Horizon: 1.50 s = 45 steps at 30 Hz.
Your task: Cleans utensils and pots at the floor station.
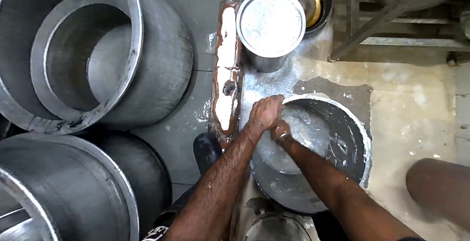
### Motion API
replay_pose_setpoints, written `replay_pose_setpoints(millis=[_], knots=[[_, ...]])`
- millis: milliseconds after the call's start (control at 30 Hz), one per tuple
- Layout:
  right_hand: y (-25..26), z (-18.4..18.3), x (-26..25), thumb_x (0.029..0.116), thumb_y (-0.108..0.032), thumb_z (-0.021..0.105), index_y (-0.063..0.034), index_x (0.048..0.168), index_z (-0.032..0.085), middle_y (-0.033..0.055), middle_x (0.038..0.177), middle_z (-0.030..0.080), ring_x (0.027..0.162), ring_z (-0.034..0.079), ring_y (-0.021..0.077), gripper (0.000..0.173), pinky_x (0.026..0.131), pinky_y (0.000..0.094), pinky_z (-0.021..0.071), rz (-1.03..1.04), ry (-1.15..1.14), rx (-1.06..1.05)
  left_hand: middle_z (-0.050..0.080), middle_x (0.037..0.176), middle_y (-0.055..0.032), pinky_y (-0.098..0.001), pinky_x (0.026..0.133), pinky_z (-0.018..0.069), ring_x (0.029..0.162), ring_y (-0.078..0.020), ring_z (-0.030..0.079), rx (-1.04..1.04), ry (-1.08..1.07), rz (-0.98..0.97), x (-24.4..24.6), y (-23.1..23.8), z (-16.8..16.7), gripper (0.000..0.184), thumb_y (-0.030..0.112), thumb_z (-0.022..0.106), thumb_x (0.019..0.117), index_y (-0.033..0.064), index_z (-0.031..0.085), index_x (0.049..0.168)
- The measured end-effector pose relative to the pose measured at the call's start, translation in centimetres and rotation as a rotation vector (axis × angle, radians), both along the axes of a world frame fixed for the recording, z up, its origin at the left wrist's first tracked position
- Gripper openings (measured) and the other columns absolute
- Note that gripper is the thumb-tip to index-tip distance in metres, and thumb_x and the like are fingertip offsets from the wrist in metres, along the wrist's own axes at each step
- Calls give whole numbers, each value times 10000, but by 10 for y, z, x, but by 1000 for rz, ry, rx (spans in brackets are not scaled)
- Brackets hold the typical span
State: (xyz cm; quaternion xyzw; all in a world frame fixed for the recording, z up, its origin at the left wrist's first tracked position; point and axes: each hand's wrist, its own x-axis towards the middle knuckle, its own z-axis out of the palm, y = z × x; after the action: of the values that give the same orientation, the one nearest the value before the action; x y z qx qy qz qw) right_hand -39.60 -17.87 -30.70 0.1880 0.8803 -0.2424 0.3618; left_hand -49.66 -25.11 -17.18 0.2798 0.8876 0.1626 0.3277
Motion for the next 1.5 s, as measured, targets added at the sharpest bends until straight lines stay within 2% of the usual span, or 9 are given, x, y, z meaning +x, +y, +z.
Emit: replay_pose_setpoints(millis=[100,167,333,600,700,867,1100,1367,1500], knots=[[-16,6,43,1029,-179,576,21,1523,411,304,1368,593,1187,632,475,558,974,623,517,109,-112,-167,695,1176,-199,-613,881,538,1092,-397,686,-4,-24,2,-2,1,4,300,263,502,1086,51,639,1249],[-20,4,69,1042,-162,529,-10,1548,410,272,1542,454,1247,592,482,541,986,628,511,310,-144,-183,701,1163,-193,-615,870,543,1075,-393,693,-2,-10,-2,-1,2,2,300,271,500,1087,61,641,1249],[-2,-3,99,982,-37,556,-125,1488,475,299,1559,370,1146,617,525,520,837,651,557,623,-172,-160,711,1122,-186,-617,842,545,1038,-390,702,-7,18,12,0,1,-2,294,290,497,1086,80,649,1224],[4,-6,14,945,-237,702,-156,1491,530,260,1594,383,1132,652,471,578,873,638,556,105,-11,-44,715,1070,-181,-619,812,546,1000,-393,707,0,24,14,0,-2,-8,283,313,515,1082,90,652,1191],[38,-13,-20,885,-198,745,-151,1512,478,285,1521,444,1037,683,476,682,777,644,578,-13,61,70,715,1027,-189,-622,789,547,960,-400,709,18,61,53,2,-2,-5,269,300,538,1079,72,662,1149],[109,-4,8,978,-216,651,-61,1518,473,232,1478,550,1346,541,441,589,1058,711,421,-151,-14,116,712,1117,-221,-649,867,532,1036,-424,700,24,39,172,13,-7,-5,305,267,545,1080,46,645,1265],[114,-3,88,899,-260,741,-74,1531,390,339,1490,455,1196,617,504,746,880,628,563,-446,-168,344,712,1168,-223,-645,929,519,1090,-431,688,11,48,383,36,-13,-2,316,247,542,1080,70,635,1325],[-8,11,76,1005,-97,548,-110,1511,477,267,1604,344,1189,618,494,511,907,636,554,56,-235,-39,701,1226,-219,-653,943,512,1118,-425,683,21,36,390,37,-11,-3,336,228,547,1076,86,621,1371],[8,-3,36,924,-88,692,-122,1520,473,284,1605,335,1059,664,504,637,824,631,575,57,-37,-18,691,1247,-225,-653,953,509,1133,-431,675,45,19,393,37,-13,0,337,210,541,1076,64,614,1371]])
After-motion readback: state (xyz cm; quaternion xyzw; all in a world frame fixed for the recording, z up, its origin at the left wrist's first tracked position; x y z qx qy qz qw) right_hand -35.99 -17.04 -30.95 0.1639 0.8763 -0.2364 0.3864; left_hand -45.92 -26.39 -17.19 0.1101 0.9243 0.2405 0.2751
